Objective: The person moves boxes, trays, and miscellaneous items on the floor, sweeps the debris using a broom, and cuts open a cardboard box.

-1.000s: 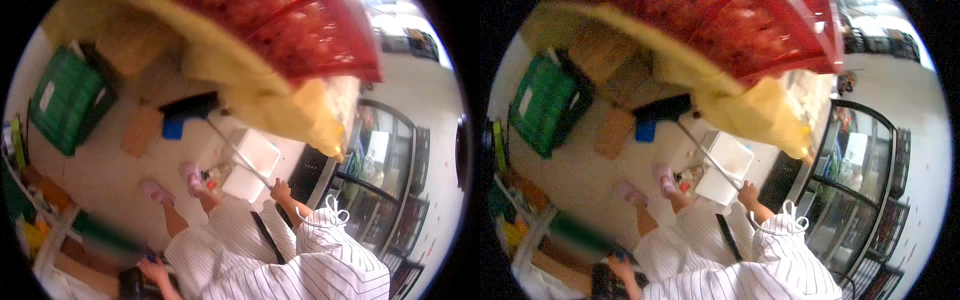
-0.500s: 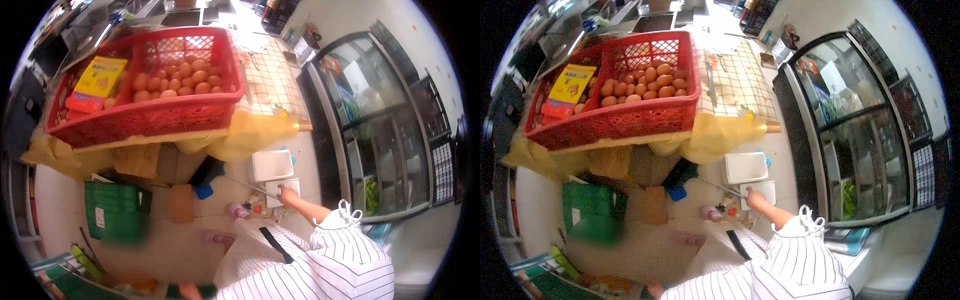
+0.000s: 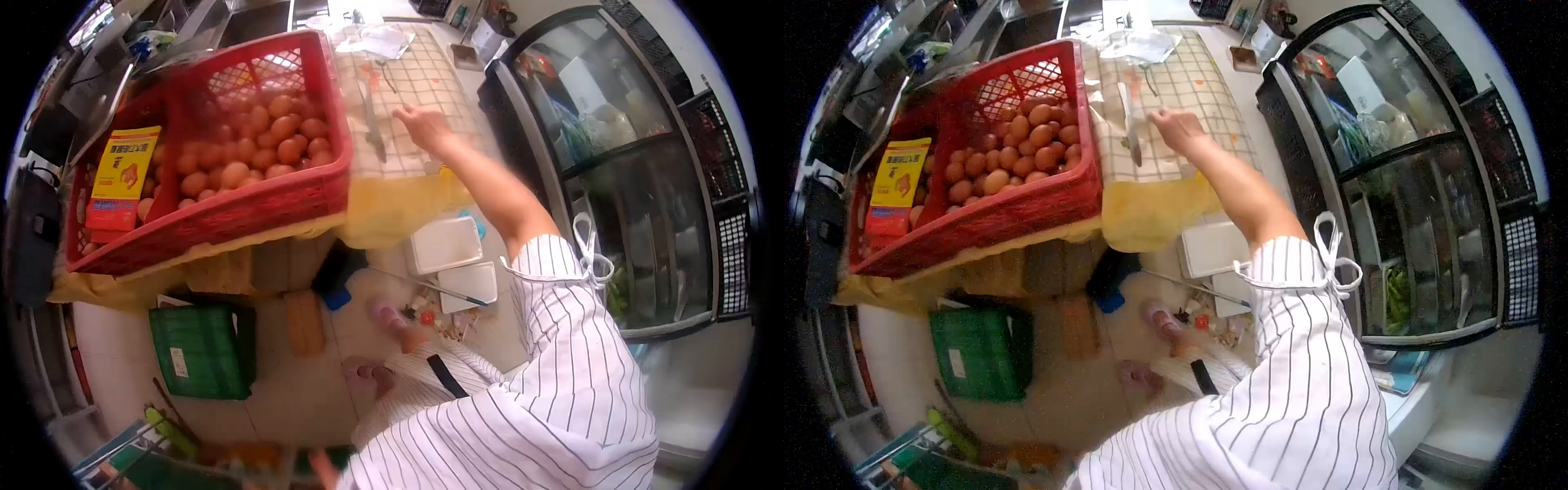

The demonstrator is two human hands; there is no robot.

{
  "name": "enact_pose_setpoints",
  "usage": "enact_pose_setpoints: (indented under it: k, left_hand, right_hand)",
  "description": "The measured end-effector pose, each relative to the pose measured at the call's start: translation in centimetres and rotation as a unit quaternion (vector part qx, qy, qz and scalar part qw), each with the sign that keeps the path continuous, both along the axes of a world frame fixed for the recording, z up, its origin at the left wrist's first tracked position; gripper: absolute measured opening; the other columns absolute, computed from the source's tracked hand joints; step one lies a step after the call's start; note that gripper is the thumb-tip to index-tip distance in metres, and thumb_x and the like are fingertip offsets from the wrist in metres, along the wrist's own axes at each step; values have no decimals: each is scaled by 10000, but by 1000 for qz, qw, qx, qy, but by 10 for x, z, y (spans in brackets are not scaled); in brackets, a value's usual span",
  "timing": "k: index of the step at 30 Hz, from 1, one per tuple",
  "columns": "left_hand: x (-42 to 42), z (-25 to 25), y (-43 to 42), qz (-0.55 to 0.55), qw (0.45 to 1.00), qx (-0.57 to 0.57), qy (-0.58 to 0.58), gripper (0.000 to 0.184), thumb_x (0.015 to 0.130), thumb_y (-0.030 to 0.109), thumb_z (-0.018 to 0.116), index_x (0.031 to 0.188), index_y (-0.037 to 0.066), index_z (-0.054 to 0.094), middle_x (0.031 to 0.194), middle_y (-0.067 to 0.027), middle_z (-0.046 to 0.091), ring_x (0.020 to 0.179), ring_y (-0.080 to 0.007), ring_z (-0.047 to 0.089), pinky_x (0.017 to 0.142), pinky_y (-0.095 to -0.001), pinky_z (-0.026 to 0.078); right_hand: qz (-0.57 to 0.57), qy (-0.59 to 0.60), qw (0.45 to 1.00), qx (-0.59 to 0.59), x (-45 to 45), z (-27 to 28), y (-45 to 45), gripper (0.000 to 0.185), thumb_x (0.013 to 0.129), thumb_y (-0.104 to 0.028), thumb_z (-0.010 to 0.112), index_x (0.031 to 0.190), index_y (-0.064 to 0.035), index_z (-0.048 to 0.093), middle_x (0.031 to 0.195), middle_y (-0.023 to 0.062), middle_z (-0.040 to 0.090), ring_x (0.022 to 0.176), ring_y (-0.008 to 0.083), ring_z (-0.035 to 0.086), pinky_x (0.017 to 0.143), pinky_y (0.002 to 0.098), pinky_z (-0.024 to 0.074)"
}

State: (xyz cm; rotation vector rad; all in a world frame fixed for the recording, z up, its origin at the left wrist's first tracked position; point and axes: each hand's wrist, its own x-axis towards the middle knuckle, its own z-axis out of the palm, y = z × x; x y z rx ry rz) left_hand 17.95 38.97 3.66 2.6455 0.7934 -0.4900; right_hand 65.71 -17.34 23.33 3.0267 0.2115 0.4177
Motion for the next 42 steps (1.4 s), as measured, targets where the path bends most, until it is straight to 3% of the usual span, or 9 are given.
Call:
enact_pose_setpoints:
  k: [8,17,22,24,26,30,32,38,42]
  left_hand:
    - [24,2,-42,25,998,-46,32,202,702,207,464,818,56,532,808,-142,516,717,-276,489,587,-351,398]
    - [42,-2,-59,-5,997,-61,37,227,716,202,458,866,43,521,854,-169,513,765,-307,485,628,-364,397]
    - [35,-26,-27,-349,933,80,-37,242,724,199,455,893,36,514,880,-184,511,791,-324,483,651,-372,397]
    - [45,-12,-56,-21,999,-37,-14,276,710,190,473,932,28,496,885,-174,514,799,-294,490,655,-354,400]
    - [99,59,-107,290,942,-166,10,343,679,203,499,969,21,477,876,-184,513,791,-303,493,674,-349,401]
    - [105,59,-112,280,952,-121,26,400,659,234,530,973,-4,465,838,-186,521,758,-301,504,664,-333,404]
    - [92,39,-104,98,995,-26,24,407,655,238,534,965,-16,462,808,-174,532,738,-291,515,653,-339,409]
    - [75,12,-94,246,958,-140,39,402,627,244,541,945,5,484,845,-177,527,808,-323,491,714,-359,394]
    - [10,-89,-38,129,976,-151,85,371,690,191,468,998,-14,438,939,-182,484,872,-317,458,735,-353,382]
  right_hand:
    - [171,73,980,-70,82,-19,-1,180,724,-96,407,887,-142,467,926,65,432,832,207,492,604,310,435]
    - [287,31,951,-109,77,-9,-35,42,678,-132,472,715,-126,490,781,-12,470,819,140,457,674,250,391]
    - [293,29,947,-128,69,-17,-52,102,606,-108,485,707,-105,490,757,0,478,783,148,455,660,267,383]
    - [309,2,946,-96,66,-11,-49,143,594,-111,487,733,-77,480,744,27,477,761,166,465,662,276,381]
    - [278,12,957,-80,60,-3,-45,99,634,-94,483,724,-64,454,743,39,472,760,182,467,678,280,373]
    - [264,1,960,-93,55,7,-50,70,657,-82,476,704,-59,429,738,50,465,754,192,470,667,287,376]
    - [252,-17,963,-90,47,20,-49,72,652,-72,481,701,-61,430,728,54,466,747,196,473,665,294,375]
    - [184,-33,982,-15,-25,55,-26,74,659,-45,482,689,-58,416,661,78,450,645,241,448,578,331,357]
    - [177,54,971,150,-123,40,55,112,662,30,484,761,-22,493,650,119,505,609,239,516,518,303,419]
